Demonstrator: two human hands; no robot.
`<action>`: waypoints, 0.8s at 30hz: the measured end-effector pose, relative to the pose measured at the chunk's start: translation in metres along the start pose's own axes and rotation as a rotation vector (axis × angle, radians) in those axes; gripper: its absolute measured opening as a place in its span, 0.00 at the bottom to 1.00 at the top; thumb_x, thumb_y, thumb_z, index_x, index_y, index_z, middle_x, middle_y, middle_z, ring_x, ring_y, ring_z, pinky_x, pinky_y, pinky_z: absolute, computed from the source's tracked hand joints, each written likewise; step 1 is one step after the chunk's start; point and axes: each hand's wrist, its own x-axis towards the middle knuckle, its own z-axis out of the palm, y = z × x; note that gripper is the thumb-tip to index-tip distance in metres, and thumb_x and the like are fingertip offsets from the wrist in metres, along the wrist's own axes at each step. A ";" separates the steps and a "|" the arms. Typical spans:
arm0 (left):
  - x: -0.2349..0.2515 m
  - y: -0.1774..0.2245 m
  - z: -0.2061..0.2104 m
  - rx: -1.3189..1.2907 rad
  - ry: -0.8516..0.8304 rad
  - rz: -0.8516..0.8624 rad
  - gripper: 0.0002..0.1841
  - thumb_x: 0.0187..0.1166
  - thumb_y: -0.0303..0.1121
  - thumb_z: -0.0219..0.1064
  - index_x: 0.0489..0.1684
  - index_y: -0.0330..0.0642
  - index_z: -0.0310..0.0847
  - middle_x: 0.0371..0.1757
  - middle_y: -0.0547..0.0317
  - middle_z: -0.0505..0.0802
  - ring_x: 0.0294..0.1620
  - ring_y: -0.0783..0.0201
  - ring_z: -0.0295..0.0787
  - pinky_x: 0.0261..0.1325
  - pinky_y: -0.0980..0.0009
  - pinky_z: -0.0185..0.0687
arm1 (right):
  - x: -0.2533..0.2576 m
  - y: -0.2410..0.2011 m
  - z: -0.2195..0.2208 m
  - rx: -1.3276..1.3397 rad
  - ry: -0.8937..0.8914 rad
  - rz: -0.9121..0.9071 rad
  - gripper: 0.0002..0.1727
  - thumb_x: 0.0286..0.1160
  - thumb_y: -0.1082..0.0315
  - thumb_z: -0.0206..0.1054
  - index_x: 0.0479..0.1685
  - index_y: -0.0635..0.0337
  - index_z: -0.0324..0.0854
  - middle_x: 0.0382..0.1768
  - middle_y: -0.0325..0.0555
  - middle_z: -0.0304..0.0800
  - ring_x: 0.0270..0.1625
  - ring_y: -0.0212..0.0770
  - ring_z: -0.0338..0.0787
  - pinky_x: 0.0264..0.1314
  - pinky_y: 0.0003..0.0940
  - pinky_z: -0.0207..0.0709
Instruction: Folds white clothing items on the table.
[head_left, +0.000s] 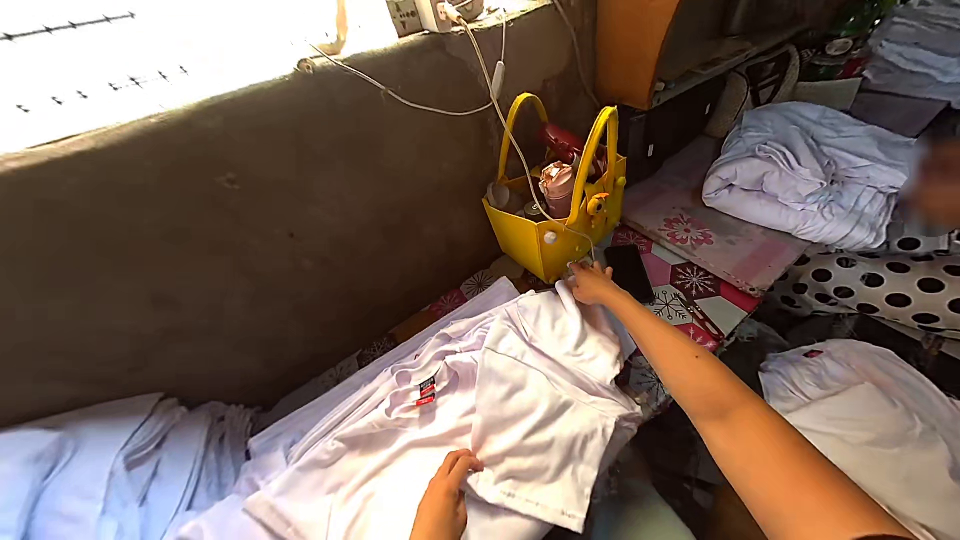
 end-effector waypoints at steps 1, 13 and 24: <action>-0.003 -0.002 0.004 -0.017 0.025 0.009 0.22 0.60 0.05 0.58 0.49 0.31 0.89 0.62 0.38 0.90 0.64 0.41 0.89 0.66 0.44 0.84 | 0.008 0.004 -0.001 -0.015 -0.035 -0.016 0.37 0.77 0.63 0.69 0.88 0.60 0.65 0.81 0.68 0.70 0.87 0.73 0.60 0.81 0.79 0.46; -0.004 0.035 0.038 0.019 0.410 0.022 0.18 0.69 0.19 0.60 0.57 0.24 0.85 0.66 0.31 0.86 0.69 0.35 0.83 0.72 0.45 0.78 | 0.030 0.033 -0.011 -0.158 -0.218 -0.202 0.33 0.63 0.59 0.83 0.68 0.66 0.83 0.65 0.68 0.86 0.74 0.69 0.79 0.75 0.78 0.60; -0.006 0.024 0.068 0.146 0.465 0.120 0.18 0.74 0.26 0.63 0.60 0.34 0.88 0.67 0.31 0.86 0.72 0.30 0.81 0.74 0.40 0.75 | -0.037 0.025 -0.092 -0.410 -0.161 -0.416 0.09 0.66 0.69 0.77 0.43 0.62 0.92 0.44 0.59 0.94 0.58 0.64 0.89 0.82 0.76 0.51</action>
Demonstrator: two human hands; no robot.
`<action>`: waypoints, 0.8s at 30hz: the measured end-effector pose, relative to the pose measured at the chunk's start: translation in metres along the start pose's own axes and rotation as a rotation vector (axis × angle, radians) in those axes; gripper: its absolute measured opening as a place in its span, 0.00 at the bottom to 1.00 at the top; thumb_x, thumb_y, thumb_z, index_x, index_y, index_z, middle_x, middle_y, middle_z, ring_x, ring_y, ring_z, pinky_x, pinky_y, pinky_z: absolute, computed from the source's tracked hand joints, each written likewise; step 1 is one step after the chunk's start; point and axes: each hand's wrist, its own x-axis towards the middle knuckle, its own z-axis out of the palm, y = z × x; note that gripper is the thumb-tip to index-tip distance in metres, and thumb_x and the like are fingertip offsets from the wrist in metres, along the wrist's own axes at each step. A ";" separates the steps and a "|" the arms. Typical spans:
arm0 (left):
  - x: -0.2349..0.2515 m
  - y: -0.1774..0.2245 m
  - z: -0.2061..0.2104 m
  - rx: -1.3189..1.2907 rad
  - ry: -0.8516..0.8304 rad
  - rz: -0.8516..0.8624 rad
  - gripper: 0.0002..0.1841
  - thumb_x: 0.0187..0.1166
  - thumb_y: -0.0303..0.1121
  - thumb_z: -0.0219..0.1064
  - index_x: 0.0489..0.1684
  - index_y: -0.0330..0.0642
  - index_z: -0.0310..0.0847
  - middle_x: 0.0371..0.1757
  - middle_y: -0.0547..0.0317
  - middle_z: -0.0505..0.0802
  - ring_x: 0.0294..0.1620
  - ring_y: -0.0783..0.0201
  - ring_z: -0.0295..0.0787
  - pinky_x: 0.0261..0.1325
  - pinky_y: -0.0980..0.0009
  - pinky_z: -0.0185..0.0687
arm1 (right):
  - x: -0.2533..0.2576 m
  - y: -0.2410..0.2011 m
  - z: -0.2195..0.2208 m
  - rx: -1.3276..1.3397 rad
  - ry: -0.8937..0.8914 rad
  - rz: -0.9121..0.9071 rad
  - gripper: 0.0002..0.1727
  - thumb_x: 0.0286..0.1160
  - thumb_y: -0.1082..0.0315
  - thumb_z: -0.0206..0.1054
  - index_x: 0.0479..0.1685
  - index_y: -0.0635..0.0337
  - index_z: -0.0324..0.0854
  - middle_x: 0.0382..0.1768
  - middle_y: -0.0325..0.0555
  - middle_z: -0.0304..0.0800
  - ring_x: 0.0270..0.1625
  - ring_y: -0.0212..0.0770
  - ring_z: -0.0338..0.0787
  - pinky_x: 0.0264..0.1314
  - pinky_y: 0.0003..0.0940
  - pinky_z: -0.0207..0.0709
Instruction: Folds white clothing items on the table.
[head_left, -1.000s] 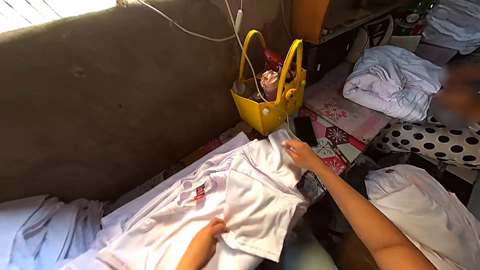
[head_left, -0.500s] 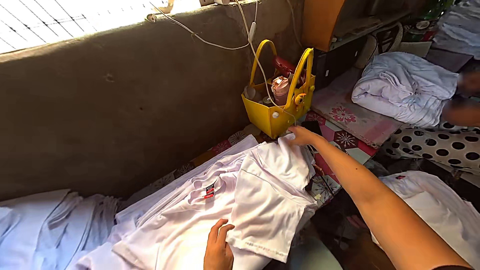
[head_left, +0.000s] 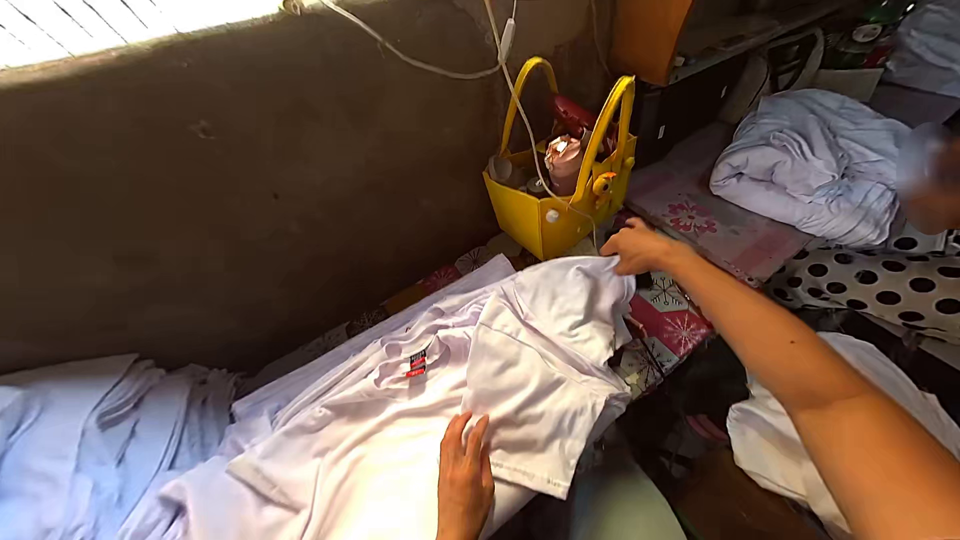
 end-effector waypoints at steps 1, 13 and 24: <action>0.003 0.008 -0.001 0.004 0.023 0.067 0.16 0.74 0.27 0.64 0.56 0.37 0.91 0.66 0.33 0.88 0.73 0.32 0.81 0.75 0.42 0.75 | -0.010 0.002 -0.004 0.019 0.012 -0.010 0.07 0.66 0.70 0.76 0.39 0.63 0.92 0.41 0.59 0.94 0.55 0.63 0.89 0.79 0.75 0.56; 0.089 0.066 -0.050 -1.277 -0.173 -0.750 0.19 0.86 0.37 0.44 0.62 0.38 0.76 0.42 0.65 0.96 0.43 0.73 0.94 0.50 0.72 0.92 | -0.118 -0.236 0.086 0.300 0.294 -0.674 0.29 0.52 0.55 0.86 0.53 0.61 0.86 0.46 0.55 0.92 0.51 0.57 0.92 0.59 0.61 0.79; 0.056 0.048 -0.026 -0.728 -0.096 -0.603 0.30 0.75 0.30 0.73 0.75 0.24 0.68 0.56 0.47 0.92 0.55 0.68 0.92 0.65 0.68 0.87 | -0.166 -0.176 0.101 0.518 0.079 -0.707 0.05 0.66 0.72 0.73 0.26 0.62 0.88 0.28 0.48 0.90 0.37 0.46 0.91 0.51 0.50 0.81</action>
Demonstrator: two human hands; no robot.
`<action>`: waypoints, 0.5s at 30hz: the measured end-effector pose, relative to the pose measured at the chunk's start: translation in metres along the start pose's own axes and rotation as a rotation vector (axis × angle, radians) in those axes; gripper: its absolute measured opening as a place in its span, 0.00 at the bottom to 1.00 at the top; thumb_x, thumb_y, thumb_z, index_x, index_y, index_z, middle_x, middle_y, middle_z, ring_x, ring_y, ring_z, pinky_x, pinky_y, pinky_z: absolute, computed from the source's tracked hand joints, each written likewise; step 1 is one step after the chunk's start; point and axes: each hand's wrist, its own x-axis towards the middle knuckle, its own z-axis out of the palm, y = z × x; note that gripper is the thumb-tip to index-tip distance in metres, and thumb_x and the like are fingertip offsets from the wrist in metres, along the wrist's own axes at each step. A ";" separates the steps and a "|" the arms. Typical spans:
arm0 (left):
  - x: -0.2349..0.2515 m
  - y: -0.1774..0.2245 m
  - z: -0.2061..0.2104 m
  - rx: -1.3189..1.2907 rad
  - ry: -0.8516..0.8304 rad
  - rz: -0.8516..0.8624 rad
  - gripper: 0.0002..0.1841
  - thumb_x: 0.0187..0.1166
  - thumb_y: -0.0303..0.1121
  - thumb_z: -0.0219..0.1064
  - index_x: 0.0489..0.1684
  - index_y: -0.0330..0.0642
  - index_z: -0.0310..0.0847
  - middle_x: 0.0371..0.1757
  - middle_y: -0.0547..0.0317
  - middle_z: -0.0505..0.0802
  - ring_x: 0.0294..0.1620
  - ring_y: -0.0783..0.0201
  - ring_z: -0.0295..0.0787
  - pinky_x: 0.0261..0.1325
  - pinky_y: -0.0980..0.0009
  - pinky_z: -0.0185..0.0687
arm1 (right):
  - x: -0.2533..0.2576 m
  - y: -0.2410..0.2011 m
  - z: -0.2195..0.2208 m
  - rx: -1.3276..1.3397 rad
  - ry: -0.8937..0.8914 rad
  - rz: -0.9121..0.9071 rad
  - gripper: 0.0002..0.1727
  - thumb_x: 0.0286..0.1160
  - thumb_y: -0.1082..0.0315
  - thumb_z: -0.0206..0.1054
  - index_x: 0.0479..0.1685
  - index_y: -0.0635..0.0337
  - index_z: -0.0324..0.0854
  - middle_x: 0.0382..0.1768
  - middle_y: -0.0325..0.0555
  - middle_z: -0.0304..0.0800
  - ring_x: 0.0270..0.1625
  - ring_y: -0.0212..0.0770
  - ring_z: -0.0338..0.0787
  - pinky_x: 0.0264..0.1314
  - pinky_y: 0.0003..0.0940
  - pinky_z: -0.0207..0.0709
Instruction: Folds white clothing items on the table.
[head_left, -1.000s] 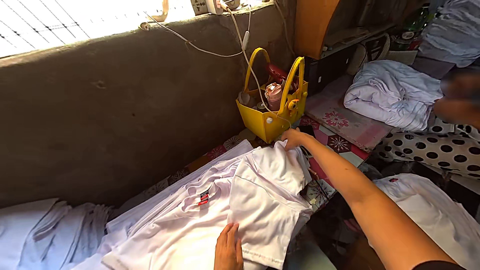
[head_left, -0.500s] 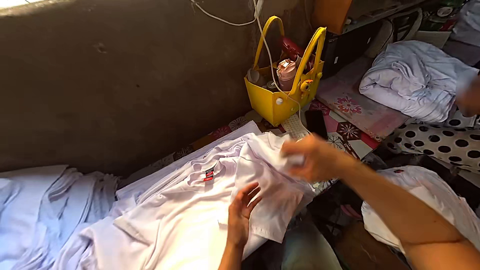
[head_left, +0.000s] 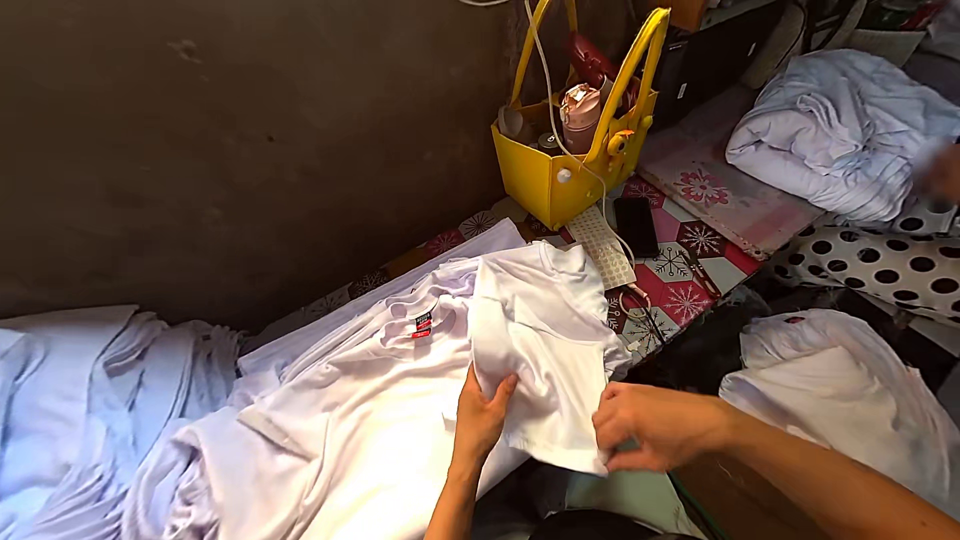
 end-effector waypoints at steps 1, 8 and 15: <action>-0.005 -0.009 -0.001 0.121 0.039 -0.019 0.31 0.75 0.32 0.74 0.74 0.25 0.70 0.54 0.43 0.92 0.55 0.62 0.92 0.64 0.61 0.86 | 0.009 0.011 -0.012 0.027 0.047 0.037 0.02 0.66 0.76 0.73 0.29 0.65 0.88 0.32 0.52 0.91 0.40 0.48 0.92 0.51 0.49 0.84; -0.024 -0.055 0.004 0.547 0.210 0.003 0.24 0.77 0.42 0.74 0.57 0.28 0.84 0.32 0.39 0.93 0.36 0.38 0.92 0.43 0.34 0.82 | 0.094 0.197 -0.094 0.049 0.162 0.591 0.39 0.66 0.65 0.82 0.79 0.68 0.71 0.73 0.65 0.80 0.77 0.59 0.79 0.83 0.62 0.64; -0.023 -0.070 0.004 0.540 0.298 0.135 0.20 0.73 0.43 0.75 0.43 0.30 0.88 0.28 0.44 0.92 0.31 0.45 0.92 0.37 0.39 0.82 | 0.114 0.130 -0.159 -0.422 -0.506 0.869 0.25 0.66 0.63 0.82 0.55 0.75 0.86 0.54 0.71 0.88 0.64 0.68 0.84 0.71 0.72 0.66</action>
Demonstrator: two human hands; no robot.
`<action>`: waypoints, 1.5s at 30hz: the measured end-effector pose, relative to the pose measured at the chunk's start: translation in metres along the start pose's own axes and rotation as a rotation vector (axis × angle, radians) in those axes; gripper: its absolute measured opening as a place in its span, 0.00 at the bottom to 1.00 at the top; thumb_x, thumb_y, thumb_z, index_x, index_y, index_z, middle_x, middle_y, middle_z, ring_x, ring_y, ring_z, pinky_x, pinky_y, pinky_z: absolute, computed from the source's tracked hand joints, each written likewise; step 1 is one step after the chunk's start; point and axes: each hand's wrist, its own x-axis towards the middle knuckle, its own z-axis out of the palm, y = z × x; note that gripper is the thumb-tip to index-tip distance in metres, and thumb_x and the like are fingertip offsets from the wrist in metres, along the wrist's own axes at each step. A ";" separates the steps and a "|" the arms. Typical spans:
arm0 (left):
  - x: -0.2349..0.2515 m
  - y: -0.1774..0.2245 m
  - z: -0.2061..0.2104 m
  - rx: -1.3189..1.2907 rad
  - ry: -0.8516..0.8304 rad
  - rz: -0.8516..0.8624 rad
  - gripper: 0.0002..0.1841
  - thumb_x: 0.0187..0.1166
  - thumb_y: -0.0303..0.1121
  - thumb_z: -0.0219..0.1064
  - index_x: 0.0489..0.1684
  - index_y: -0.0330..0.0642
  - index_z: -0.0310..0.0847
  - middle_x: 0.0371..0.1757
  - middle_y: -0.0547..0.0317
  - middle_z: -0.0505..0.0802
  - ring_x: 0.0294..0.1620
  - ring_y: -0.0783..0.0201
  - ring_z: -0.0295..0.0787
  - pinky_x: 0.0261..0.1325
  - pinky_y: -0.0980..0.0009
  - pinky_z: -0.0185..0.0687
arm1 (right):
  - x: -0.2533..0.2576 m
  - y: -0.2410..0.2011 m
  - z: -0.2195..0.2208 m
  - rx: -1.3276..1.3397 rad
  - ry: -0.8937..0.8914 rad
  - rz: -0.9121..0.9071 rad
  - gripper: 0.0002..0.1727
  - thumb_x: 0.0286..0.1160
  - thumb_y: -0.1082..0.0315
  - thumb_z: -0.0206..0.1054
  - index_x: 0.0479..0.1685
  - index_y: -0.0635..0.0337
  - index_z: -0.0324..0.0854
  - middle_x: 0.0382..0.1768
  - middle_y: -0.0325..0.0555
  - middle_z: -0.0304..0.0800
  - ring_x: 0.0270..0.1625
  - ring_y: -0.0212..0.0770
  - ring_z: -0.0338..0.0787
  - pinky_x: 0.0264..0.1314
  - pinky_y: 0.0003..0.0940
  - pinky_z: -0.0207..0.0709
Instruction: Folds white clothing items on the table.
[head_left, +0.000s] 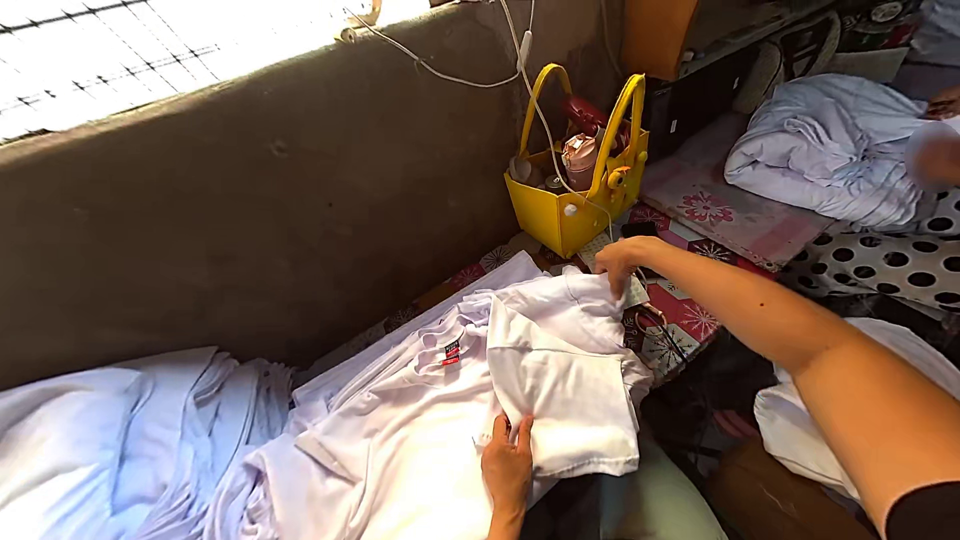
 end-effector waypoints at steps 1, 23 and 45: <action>0.000 0.000 0.000 -0.001 0.003 0.001 0.20 0.73 0.43 0.75 0.44 0.30 0.88 0.28 0.44 0.92 0.31 0.45 0.92 0.37 0.39 0.82 | -0.012 -0.001 -0.007 -0.067 -0.018 0.050 0.22 0.68 0.65 0.80 0.55 0.74 0.86 0.56 0.71 0.88 0.67 0.70 0.82 0.75 0.74 0.59; 0.100 0.149 -0.038 -0.353 -0.295 0.822 0.06 0.64 0.25 0.75 0.35 0.34 0.92 0.35 0.55 0.96 0.39 0.68 0.94 0.50 0.64 0.90 | -0.130 -0.110 0.073 0.238 1.047 -0.701 0.37 0.54 0.43 0.82 0.59 0.61 0.86 0.52 0.47 0.92 0.59 0.45 0.89 0.69 0.53 0.75; 0.050 0.032 -0.118 -0.430 -0.607 0.714 0.06 0.79 0.39 0.70 0.40 0.61 0.95 0.47 0.73 0.93 0.56 0.78 0.87 0.63 0.77 0.82 | -0.166 -0.059 0.165 0.533 0.599 -0.557 0.08 0.69 0.75 0.65 0.36 0.62 0.92 0.33 0.48 0.93 0.36 0.43 0.91 0.40 0.44 0.84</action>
